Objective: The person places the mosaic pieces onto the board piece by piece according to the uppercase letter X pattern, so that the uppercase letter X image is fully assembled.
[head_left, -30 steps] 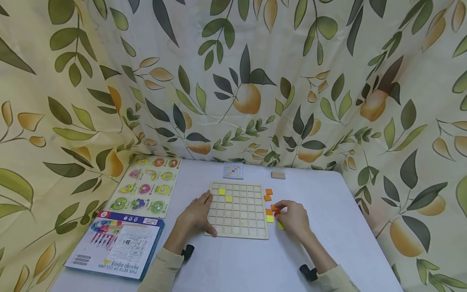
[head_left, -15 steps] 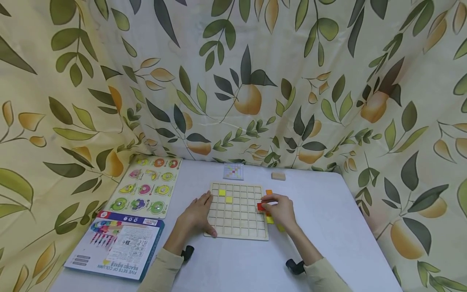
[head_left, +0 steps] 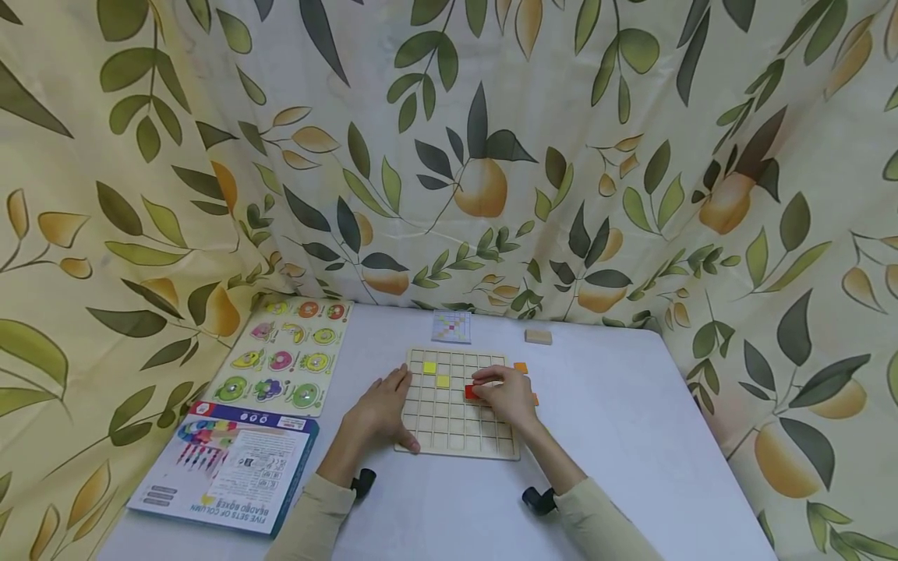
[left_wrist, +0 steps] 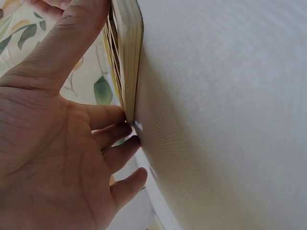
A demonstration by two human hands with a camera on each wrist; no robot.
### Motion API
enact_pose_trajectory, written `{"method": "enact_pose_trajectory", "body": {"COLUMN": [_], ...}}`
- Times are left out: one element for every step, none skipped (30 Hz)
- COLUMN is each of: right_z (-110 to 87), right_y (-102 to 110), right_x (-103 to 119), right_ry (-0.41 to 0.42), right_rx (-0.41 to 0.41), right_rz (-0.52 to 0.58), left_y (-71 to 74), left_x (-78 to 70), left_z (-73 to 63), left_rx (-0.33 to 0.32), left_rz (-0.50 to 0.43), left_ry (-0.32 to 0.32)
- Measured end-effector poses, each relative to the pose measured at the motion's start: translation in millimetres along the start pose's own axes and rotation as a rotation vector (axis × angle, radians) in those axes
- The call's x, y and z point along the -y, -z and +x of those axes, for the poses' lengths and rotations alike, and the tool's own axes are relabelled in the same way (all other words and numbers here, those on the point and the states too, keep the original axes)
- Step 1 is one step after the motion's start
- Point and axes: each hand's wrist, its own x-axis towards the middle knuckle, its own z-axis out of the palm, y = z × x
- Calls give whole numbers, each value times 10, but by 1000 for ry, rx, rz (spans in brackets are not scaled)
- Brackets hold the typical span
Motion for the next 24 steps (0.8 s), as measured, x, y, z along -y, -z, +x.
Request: {"method": "enact_pose_trajectory", "body": {"right_z": [1,1,3,3,3,6,8,11,13,13,13,13,14,13,13,12,11,12,7,3,0,-3,-6,-9], "right_y": [-31,-61,-90,-116,-139,-159,-176,-191,-203,-212,-220,-227,-234,-240,-244,-248,-249,-249,-249,-248,-246,-245,-242,-241], "right_x": [1,0,-2,-2,2,3,2,4,8,12,15,18,21,27,32,36,42,46,46,45,44,43,43,42], "right_ry": [5,12,19,22,25,28,31,30,27,26,28,29,32,36,44,49,55,59,61,63,62,61,62,62], "right_rx": [6,13,20,28,35,34,33,31,29,27,24,25,25,25,26,24,22,19,17,15,16,16,18,21], "right_rz": [-3,-5,-11,-17,-20,-27,-29,-32,-40,-48,-54,-60,-66,-73,-79,-83,-88,-93,-98,-103,-107,-112,-112,-114], "left_y": [-3,-6,-6,-7,-7,-5,-3,-2,-1,-1,0,0,2,3,4,8,11,16,17,16,17,22,25,28], "left_x": [2,3,3,4,5,6,7,8,10,7,6,5,5,3,2,0,-1,-3,-7,-10,-14,-18,-24,-28], "left_z": [3,6,6,10,12,15,17,18,19,19,19,18,17,15,12,10,8,6,3,0,-1,-3,-5,-7], "left_rx": [4,7,8,9,11,12,11,10,7,10,12,13,11,12,11,15,14,15,16,21,22,25,24,24], "left_rz": [3,7,6,7,8,11,15,17,16,22,23,25,21,19,17,16,12,11,8,15,18,19,17,20], "left_ry": [1,2,2,2,2,3,3,3,1,3,5,7,7,8,8,12,10,11,11,13,14,17,17,18]}}
